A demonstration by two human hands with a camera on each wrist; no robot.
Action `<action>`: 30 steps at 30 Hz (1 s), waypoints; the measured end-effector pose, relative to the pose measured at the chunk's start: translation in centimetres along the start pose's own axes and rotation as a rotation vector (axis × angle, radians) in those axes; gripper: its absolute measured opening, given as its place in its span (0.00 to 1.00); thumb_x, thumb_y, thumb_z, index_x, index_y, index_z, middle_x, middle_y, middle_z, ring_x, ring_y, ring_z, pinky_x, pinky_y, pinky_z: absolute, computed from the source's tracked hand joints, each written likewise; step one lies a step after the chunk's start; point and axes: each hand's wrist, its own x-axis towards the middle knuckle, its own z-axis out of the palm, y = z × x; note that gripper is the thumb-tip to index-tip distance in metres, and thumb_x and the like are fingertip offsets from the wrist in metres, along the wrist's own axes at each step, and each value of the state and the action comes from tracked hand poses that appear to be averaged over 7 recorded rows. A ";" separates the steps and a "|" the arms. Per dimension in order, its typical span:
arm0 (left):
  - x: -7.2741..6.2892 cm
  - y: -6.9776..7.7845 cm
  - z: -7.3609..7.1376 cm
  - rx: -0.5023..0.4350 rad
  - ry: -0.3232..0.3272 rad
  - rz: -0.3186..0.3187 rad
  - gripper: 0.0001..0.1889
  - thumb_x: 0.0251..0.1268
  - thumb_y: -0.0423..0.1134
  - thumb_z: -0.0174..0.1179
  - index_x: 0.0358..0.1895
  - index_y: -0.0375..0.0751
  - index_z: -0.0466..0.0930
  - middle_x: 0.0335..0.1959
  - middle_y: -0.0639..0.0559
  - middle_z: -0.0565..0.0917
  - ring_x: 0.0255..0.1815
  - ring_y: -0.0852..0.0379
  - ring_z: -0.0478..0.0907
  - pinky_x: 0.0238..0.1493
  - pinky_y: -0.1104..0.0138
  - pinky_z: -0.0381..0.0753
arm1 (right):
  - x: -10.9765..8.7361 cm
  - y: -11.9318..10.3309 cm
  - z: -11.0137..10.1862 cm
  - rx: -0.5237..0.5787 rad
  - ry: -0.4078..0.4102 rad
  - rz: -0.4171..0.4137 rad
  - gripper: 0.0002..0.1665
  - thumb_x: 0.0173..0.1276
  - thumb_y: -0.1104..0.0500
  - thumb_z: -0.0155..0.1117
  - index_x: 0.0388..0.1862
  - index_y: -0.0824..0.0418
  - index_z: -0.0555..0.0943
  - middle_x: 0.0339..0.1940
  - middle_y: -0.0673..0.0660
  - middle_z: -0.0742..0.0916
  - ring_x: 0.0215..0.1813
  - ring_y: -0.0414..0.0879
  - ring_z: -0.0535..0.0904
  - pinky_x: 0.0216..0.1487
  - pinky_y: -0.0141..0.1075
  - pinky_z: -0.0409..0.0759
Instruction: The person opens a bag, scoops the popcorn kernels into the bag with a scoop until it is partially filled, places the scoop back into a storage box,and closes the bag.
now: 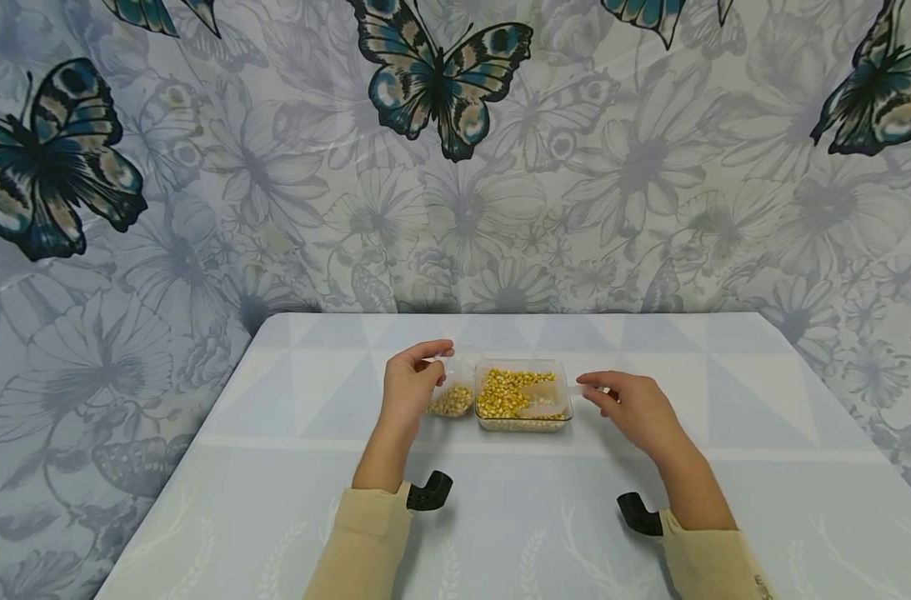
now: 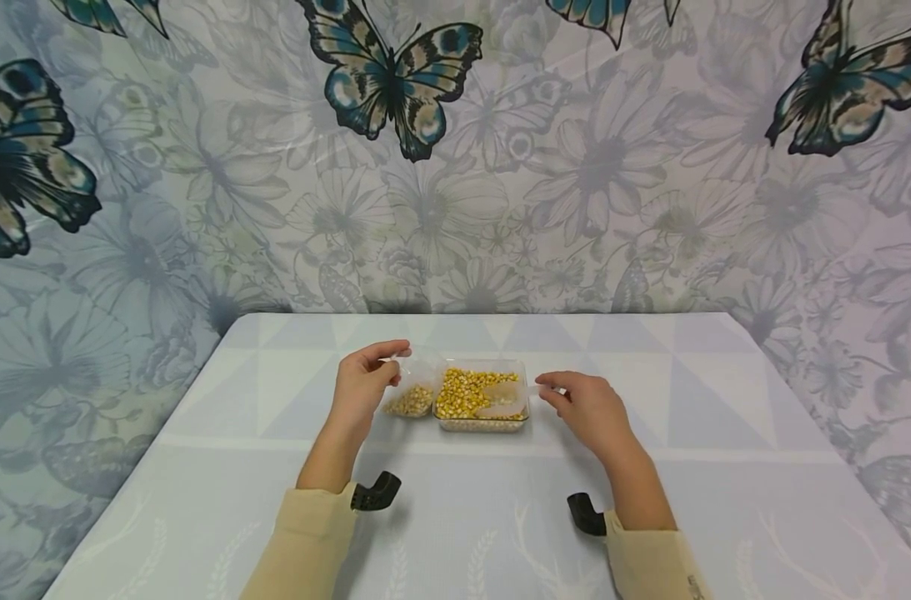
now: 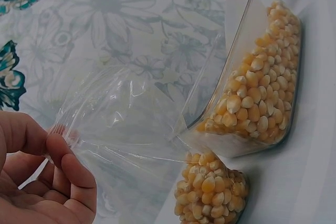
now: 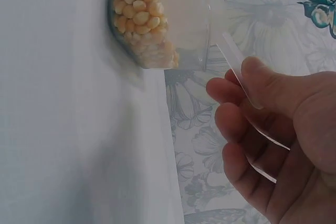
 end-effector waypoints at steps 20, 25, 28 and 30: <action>0.0 0.1 0.1 -0.001 0.005 -0.007 0.20 0.63 0.24 0.52 0.51 0.44 0.88 0.48 0.48 0.87 0.29 0.58 0.73 0.25 0.71 0.64 | 0.3 0.9 1.8 0.074 0.043 0.006 0.14 0.70 0.54 0.65 0.52 0.55 0.86 0.23 0.51 0.87 0.27 0.45 0.81 0.31 0.33 0.71; 0.1 0.0 0.1 0.010 0.014 0.001 0.20 0.62 0.24 0.52 0.51 0.43 0.87 0.48 0.48 0.88 0.28 0.58 0.73 0.24 0.72 0.63 | 0.4 1.3 2.0 0.119 0.062 0.014 0.15 0.70 0.53 0.65 0.51 0.57 0.87 0.24 0.52 0.87 0.28 0.45 0.81 0.34 0.32 0.74; 0.0 0.0 0.1 0.010 0.009 -0.002 0.20 0.63 0.24 0.51 0.52 0.43 0.87 0.48 0.48 0.87 0.28 0.58 0.73 0.23 0.71 0.62 | 0.5 1.7 1.9 0.155 0.070 0.044 0.16 0.70 0.53 0.65 0.52 0.58 0.86 0.25 0.54 0.88 0.28 0.46 0.82 0.31 0.31 0.73; 0.0 0.1 0.0 0.009 0.004 -0.004 0.21 0.63 0.24 0.51 0.53 0.42 0.87 0.48 0.49 0.87 0.28 0.58 0.73 0.22 0.71 0.61 | 0.5 2.0 1.9 0.187 0.068 0.070 0.17 0.71 0.52 0.64 0.53 0.59 0.86 0.25 0.55 0.88 0.28 0.46 0.82 0.28 0.31 0.72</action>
